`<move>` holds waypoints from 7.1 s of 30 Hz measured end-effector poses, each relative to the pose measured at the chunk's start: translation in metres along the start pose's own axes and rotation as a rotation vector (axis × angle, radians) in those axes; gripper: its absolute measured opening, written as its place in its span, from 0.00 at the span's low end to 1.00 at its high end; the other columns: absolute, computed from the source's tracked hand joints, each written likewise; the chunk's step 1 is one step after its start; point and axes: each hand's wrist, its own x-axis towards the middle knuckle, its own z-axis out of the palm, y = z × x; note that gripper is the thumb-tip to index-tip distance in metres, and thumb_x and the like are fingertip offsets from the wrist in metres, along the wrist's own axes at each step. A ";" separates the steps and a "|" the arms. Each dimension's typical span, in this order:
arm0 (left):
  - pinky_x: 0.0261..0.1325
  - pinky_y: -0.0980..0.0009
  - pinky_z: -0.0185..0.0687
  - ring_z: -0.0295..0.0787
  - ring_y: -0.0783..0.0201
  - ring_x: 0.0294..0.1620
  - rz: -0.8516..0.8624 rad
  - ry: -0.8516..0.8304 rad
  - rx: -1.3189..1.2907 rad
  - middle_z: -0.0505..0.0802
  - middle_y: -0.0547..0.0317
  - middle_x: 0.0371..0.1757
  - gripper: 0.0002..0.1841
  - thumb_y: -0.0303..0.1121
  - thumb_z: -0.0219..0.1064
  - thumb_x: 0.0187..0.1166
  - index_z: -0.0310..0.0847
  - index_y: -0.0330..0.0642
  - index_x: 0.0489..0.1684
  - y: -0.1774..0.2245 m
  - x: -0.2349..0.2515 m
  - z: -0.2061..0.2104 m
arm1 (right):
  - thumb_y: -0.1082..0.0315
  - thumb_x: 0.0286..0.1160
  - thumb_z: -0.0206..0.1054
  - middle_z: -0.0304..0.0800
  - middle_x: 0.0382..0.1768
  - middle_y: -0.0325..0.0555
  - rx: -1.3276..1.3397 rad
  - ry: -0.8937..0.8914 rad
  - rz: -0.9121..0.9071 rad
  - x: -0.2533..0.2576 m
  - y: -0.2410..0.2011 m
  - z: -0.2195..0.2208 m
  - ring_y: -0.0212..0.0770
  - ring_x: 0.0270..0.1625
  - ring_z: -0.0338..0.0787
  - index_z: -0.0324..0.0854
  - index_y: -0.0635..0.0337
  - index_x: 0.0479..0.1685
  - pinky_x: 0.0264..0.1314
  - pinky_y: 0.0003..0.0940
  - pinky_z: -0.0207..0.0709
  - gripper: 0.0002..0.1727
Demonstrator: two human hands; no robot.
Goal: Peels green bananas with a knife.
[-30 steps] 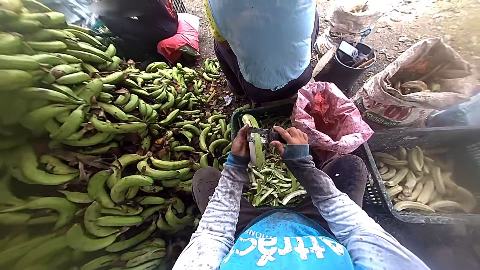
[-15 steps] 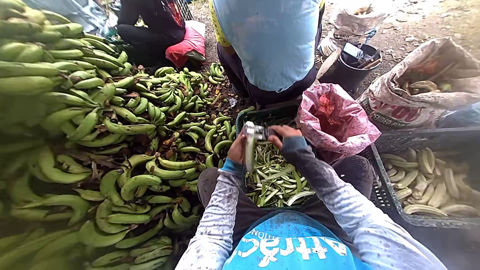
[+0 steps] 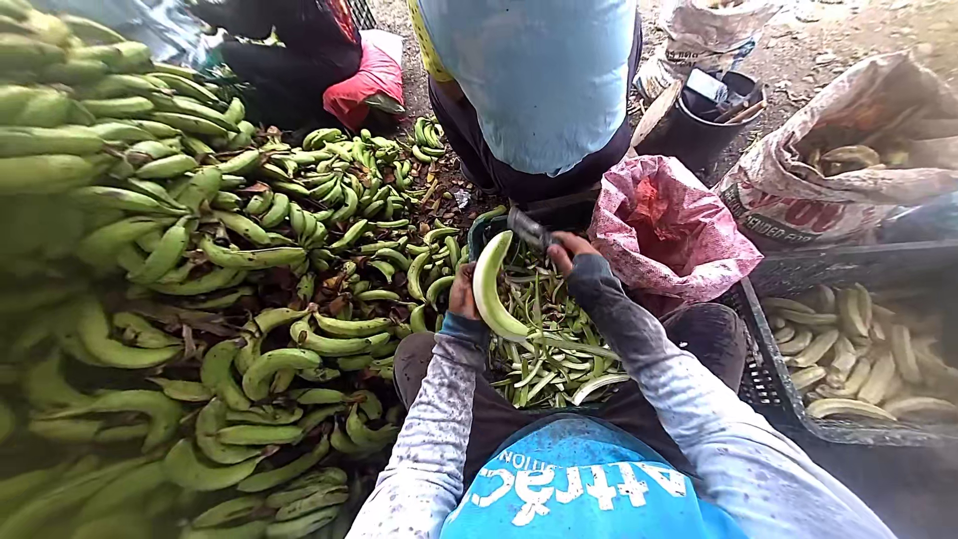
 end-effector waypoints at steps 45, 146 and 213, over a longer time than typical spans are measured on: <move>0.78 0.35 0.68 0.74 0.36 0.81 -0.647 -0.133 1.960 0.77 0.32 0.80 0.39 0.56 0.65 0.81 0.68 0.36 0.83 -0.225 0.072 0.046 | 0.45 0.89 0.56 0.88 0.66 0.59 0.119 0.239 0.559 0.010 0.095 -0.116 0.55 0.73 0.85 0.81 0.57 0.73 0.77 0.60 0.70 0.29; 0.84 0.80 0.59 0.62 0.71 0.87 0.994 0.465 0.375 0.55 0.37 0.92 0.31 0.33 0.37 0.95 0.29 0.28 0.93 -0.013 0.017 0.042 | 0.40 0.82 0.58 0.92 0.47 0.63 -0.294 0.162 -0.247 -0.080 -0.011 0.011 0.67 0.50 0.92 0.88 0.50 0.68 0.52 0.69 0.79 0.30; 0.68 0.63 0.81 0.86 0.65 0.63 0.060 -0.355 0.844 0.81 0.46 0.77 0.31 0.36 0.47 0.91 0.46 0.44 0.95 0.000 -0.026 0.010 | 0.43 0.88 0.56 0.88 0.67 0.62 -0.237 -0.166 0.020 0.001 -0.039 -0.043 0.65 0.73 0.84 0.79 0.48 0.78 0.77 0.73 0.67 0.29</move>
